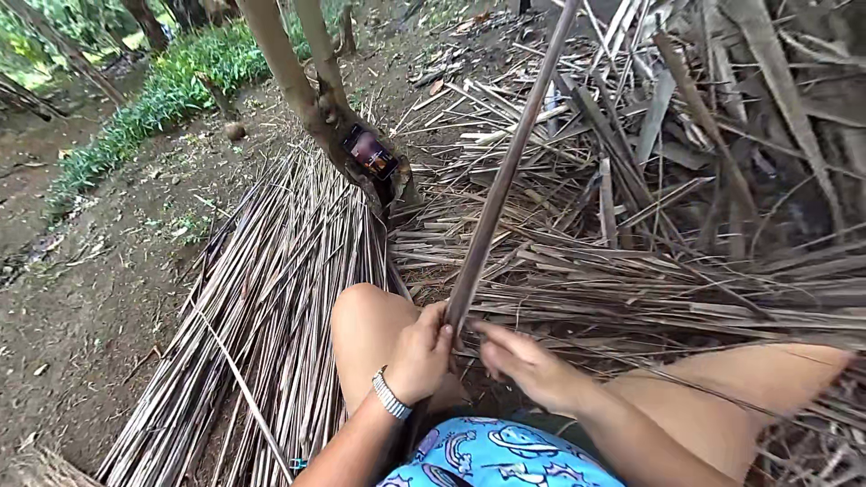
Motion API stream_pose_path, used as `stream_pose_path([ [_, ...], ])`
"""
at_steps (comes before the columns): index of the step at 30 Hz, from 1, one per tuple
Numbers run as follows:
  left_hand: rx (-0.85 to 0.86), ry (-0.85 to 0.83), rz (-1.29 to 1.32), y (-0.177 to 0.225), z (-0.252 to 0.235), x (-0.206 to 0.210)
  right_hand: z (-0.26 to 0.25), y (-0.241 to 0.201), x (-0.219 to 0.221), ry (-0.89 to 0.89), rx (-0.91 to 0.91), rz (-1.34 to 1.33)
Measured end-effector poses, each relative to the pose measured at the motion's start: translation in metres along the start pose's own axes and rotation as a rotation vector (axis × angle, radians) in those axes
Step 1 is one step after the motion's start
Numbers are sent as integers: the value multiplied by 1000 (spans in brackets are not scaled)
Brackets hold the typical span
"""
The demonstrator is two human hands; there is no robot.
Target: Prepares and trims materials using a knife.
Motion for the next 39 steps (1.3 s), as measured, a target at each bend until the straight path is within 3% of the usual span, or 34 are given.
stream_pose_path([
  [3,93,-27,1,11,-6,10,1,0,0,36,-57,13],
  [7,-27,-257,753,5,-7,30,7,1,-11,90,-161,101],
  [10,-116,-437,1139,1,-9,50,16,3,-25,250,-210,425],
  [12,-121,-406,1033,3,-12,53,23,-1,-44,498,-251,644],
  [15,12,-420,545,23,-13,56,28,2,-101,718,-85,602],
  [17,83,-464,224,34,-15,60,28,0,-131,738,-34,555],
  [21,83,-512,-265,37,-30,59,19,-11,-147,620,41,356],
  [24,75,-517,-480,34,-44,41,29,-15,-201,799,-36,155],
  [27,73,-428,-620,25,-64,2,60,-8,-290,1036,-77,18],
  [34,9,-88,-749,-6,-115,-107,194,-5,-443,1365,123,205],
  [37,-71,-8,-733,-18,-122,-138,269,-19,-463,1518,272,283],
  [39,-62,89,-637,-22,-122,-160,301,-47,-432,1640,417,268],
])
Point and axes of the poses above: each hand's wrist, its own z-axis away from the middle knuckle, its own x-axis out of the palm, y = z × x, the point moved 10 cm from there along -z, towards the middle knuckle, and after that the axes turned 3 degrees about -x, right-handed, at the moved point
